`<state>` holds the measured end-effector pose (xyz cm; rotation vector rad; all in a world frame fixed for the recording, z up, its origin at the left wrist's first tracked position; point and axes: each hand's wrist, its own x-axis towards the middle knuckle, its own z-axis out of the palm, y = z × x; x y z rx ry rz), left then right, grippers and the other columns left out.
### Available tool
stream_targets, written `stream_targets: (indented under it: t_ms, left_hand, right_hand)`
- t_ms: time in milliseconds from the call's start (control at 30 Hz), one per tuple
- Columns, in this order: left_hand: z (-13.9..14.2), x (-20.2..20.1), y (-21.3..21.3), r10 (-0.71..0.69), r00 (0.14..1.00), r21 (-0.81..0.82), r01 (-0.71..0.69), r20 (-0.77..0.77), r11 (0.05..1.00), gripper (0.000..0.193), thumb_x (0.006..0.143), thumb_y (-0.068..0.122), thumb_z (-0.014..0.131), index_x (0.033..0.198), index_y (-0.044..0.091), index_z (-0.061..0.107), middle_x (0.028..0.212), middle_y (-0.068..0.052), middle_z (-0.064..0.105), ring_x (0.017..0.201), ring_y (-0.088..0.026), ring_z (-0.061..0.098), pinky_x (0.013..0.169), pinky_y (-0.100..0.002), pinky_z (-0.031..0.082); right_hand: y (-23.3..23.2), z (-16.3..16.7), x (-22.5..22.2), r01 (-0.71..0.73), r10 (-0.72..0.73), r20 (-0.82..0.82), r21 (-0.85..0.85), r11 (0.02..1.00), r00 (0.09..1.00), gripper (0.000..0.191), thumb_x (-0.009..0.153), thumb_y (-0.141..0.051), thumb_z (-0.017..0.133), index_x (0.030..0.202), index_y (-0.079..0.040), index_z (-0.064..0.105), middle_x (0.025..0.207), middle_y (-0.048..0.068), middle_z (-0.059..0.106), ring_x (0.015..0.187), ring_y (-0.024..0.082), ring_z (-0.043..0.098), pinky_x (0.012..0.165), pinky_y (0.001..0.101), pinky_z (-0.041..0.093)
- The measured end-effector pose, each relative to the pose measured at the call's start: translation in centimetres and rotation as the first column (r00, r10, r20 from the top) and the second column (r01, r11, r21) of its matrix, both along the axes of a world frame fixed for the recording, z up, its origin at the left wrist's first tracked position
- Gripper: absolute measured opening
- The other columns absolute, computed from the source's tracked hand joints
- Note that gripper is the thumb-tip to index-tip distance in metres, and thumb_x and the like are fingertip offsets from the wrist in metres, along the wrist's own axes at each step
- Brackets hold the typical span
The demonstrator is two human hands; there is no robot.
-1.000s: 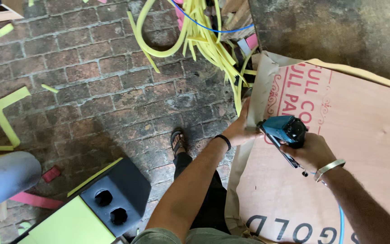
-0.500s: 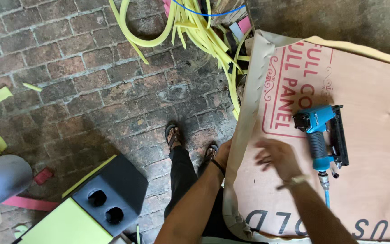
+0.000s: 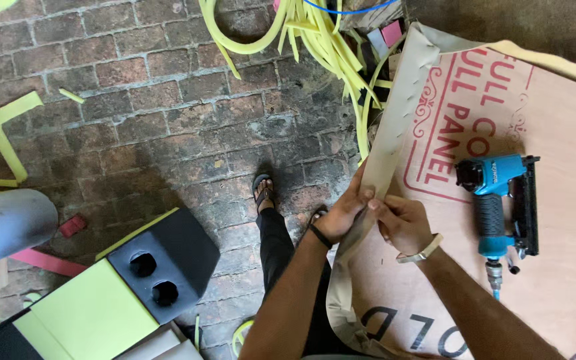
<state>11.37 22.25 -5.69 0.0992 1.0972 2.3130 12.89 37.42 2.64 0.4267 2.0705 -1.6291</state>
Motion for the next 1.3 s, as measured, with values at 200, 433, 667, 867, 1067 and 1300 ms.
stream_targets:
  t_ms: [200, 433, 667, 867, 1067, 1300]
  left_hand:
    - [1.6, -1.3, -0.9, -0.09, 0.971, -0.274, 0.026, -0.223, 0.961, 0.098, 0.095, 0.012, 0.064, 0.168, 0.019, -0.002, 0.17, -0.02, 0.025, 0.156, -0.031, 0.024, 0.124, -0.043, 0.022]
    - [2.0, -2.4, -0.5, -0.115, 0.981, -0.342, 0.057, -0.153, 0.938, 0.103, 0.094, 0.026, 0.069, 0.168, 0.023, -0.002, 0.169, -0.022, 0.025, 0.154, -0.034, 0.028, 0.122, -0.044, 0.027]
    - [1.5, -2.8, -0.3, -0.223, 0.971, -0.464, 0.161, -0.083, 0.871, 0.104, 0.094, 0.034, 0.07, 0.166, 0.021, -0.003, 0.165, -0.023, 0.029, 0.148, -0.036, 0.038, 0.12, -0.044, 0.033]
    - [1.5, -3.0, 0.2, -0.161, 0.971, -0.432, 0.071, -0.175, 0.899, 0.105, 0.094, 0.033, 0.069, 0.166, 0.015, -0.004, 0.164, -0.025, 0.033, 0.147, -0.037, 0.041, 0.12, -0.044, 0.035]
    - [2.6, -3.4, 0.0, -0.248, 0.965, -0.547, 0.162, -0.086, 0.821, 0.11, 0.091, 0.029, 0.072, 0.165, 0.015, -0.009, 0.153, -0.03, 0.044, 0.139, -0.037, 0.051, 0.117, -0.044, 0.039]
    - [4.1, -3.9, 0.2, -0.222, 0.965, -0.532, 0.116, -0.139, 0.839, 0.118, 0.084, 0.016, 0.08, 0.164, 0.012, -0.005, 0.15, -0.031, 0.047, 0.137, -0.038, 0.051, 0.116, -0.048, 0.037]
  right_hand:
    - [4.3, 2.9, 1.5, -0.058, 0.174, -0.162, 0.549, 0.834, 0.971, 0.021, 0.093, -0.03, 0.069, 0.103, -0.013, 0.074, 0.087, 0.006, 0.075, 0.068, 0.013, 0.071, 0.062, 0.0289, 0.057]
    - [13.9, 4.7, 1.7, 0.056, 0.235, -0.152, 0.927, 0.372, 0.96, 0.097, 0.073, -0.029, 0.091, 0.147, 0.002, 0.038, 0.124, 0.032, 0.064, 0.11, 0.049, 0.064, 0.092, 0.0559, 0.051]
    - [13.9, 5.3, -0.8, 0.135, -0.072, -0.114, 0.836, 0.531, 0.991, 0.075, 0.086, -0.016, 0.078, 0.145, 0.001, 0.035, 0.109, 0.031, 0.068, 0.093, 0.045, 0.071, 0.082, 0.0523, 0.058]
    - [8.7, 9.2, -3.7, -0.302, 0.203, 0.223, 0.735, 0.607, 0.953, 0.04, 0.084, -0.041, 0.079, 0.103, -0.007, 0.077, 0.077, 0.016, 0.077, 0.071, 0.031, 0.076, 0.073, 0.043, 0.062]
    - [5.1, 9.2, -6.6, -0.397, 0.315, 0.268, 0.777, 0.488, 0.911, 0.048, 0.082, -0.046, 0.079, 0.103, -0.004, 0.078, 0.078, 0.019, 0.077, 0.072, 0.031, 0.078, 0.075, 0.0411, 0.063]
    - [4.7, 10.0, -4.5, -0.472, 0.238, 0.413, 0.684, 0.556, 0.879, 0.045, 0.082, -0.043, 0.078, 0.106, -0.005, 0.076, 0.083, 0.021, 0.079, 0.074, 0.033, 0.081, 0.073, 0.0416, 0.065]
